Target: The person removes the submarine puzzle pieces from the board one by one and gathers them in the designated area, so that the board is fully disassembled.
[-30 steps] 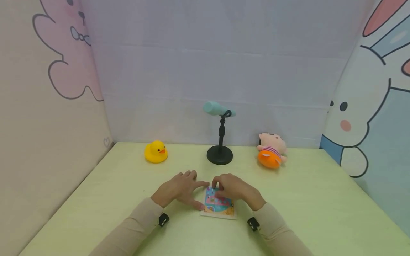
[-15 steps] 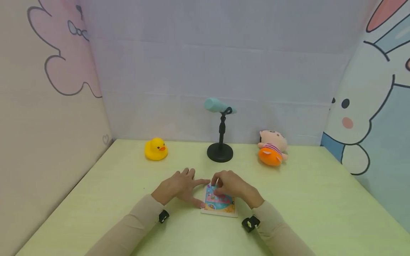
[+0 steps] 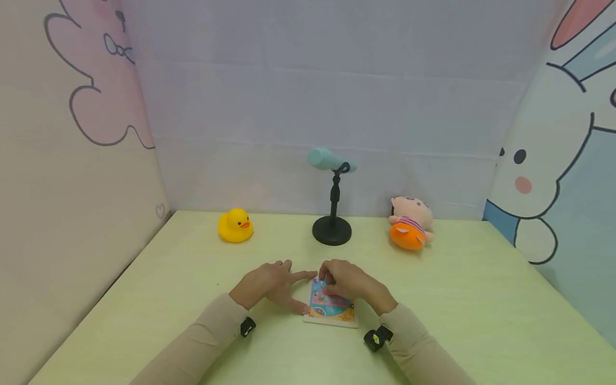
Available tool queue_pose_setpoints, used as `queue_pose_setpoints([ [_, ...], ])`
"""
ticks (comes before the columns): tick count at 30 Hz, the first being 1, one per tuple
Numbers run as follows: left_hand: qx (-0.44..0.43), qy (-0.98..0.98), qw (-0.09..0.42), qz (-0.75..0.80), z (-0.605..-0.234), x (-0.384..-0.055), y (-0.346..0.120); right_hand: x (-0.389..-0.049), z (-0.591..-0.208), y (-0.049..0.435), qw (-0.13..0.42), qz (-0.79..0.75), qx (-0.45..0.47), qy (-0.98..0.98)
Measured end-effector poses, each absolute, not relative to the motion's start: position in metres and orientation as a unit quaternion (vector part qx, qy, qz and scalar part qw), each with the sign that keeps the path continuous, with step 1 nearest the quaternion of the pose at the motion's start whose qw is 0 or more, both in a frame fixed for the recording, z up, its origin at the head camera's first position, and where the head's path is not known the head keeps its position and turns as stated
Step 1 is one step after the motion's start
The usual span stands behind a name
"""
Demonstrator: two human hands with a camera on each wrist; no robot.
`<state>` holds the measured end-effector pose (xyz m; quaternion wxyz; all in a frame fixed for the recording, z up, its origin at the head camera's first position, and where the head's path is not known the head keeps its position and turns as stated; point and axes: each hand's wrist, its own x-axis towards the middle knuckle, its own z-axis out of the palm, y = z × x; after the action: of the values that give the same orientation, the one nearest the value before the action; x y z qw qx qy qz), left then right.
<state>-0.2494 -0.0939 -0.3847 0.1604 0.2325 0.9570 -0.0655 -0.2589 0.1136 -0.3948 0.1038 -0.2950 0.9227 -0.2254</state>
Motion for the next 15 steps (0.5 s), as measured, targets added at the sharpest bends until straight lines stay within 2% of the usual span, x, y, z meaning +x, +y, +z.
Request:
queue_pose_setpoints([
  [15, 0.194, 0.958, 0.207, -0.045, -0.3839, -0.2514, -0.0917, -0.256, -0.3961, 0.1096, 0.08, -0.224, -0.291, 0.927],
])
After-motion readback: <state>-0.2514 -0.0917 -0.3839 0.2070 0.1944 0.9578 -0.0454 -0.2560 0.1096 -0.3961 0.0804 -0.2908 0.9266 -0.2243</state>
